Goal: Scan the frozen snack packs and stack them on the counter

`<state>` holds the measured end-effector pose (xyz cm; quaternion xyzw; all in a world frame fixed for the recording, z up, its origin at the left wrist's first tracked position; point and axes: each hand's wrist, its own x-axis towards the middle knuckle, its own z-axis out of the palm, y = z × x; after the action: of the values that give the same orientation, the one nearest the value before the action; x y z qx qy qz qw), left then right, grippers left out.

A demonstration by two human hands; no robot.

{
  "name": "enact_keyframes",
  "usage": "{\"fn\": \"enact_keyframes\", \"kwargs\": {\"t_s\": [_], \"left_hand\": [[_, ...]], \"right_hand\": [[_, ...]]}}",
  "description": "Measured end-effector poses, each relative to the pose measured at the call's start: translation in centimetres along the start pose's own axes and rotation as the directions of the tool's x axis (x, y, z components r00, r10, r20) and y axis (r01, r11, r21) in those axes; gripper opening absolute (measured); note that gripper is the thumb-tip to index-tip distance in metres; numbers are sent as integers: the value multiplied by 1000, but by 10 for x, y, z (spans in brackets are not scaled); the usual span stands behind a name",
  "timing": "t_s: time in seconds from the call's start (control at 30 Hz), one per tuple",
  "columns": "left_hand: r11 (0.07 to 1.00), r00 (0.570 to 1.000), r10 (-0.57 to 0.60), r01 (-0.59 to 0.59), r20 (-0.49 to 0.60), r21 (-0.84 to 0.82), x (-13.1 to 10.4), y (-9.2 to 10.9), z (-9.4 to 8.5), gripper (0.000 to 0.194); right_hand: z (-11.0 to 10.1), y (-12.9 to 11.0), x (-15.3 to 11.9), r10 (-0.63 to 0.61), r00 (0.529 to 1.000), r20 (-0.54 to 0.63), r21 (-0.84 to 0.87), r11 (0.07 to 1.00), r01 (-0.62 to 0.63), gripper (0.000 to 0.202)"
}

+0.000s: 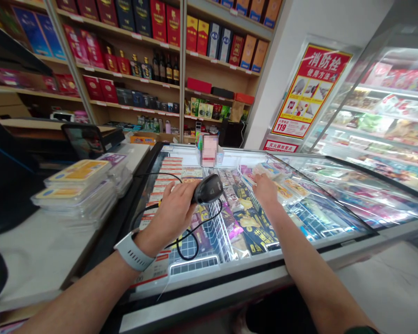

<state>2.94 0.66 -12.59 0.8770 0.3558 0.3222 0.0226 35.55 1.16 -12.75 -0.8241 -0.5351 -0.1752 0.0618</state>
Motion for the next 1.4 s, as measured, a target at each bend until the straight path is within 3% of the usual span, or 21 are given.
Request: {"fn": "enact_keyframes", "kwargs": {"t_s": [0.17, 0.47, 0.7, 0.9, 0.97, 1.1, 1.23, 1.33, 1.4], "left_hand": [[1000, 1000, 1, -1, 0, -10, 0, 1, 0, 51], [1000, 1000, -14, 14, -6, -24, 1, 5, -4, 52], [999, 1000, 0, -1, -22, -40, 0, 2, -5, 52], [998, 998, 4, -8, -58, -61, 0, 6, -10, 52], [997, 998, 1, -6, -67, -72, 0, 8, -13, 52], [996, 997, -3, -4, -79, -93, 1, 11, -16, 52], [994, 996, -8, -2, -94, -106, 0, 11, -18, 51], [994, 994, -11, 0, -105, -106, 0, 12, -20, 51], [994, 993, -10, -2, -113, -107, 0, 13, -21, 49]], "right_hand": [[2, -1, 1, -22, 997, 69, 4, 1000, 22, 29], [-5, -7, -1, 1, 1000, -9, 43, 999, -1, 31], [2, -17, -3, -50, 996, -70, 97, 994, 57, 26], [7, -37, -8, -172, 981, -90, 158, 970, 185, 37], [7, -47, -9, -269, 956, -117, 234, 928, 290, 38], [7, -72, -8, -475, 856, -205, 398, 758, 516, 36], [11, -102, 3, -539, 786, -301, 536, 586, 607, 40], [16, -130, 15, -581, 696, -421, 570, 428, 701, 48], [16, -150, 24, -607, 643, -466, 546, 375, 749, 50]]}}
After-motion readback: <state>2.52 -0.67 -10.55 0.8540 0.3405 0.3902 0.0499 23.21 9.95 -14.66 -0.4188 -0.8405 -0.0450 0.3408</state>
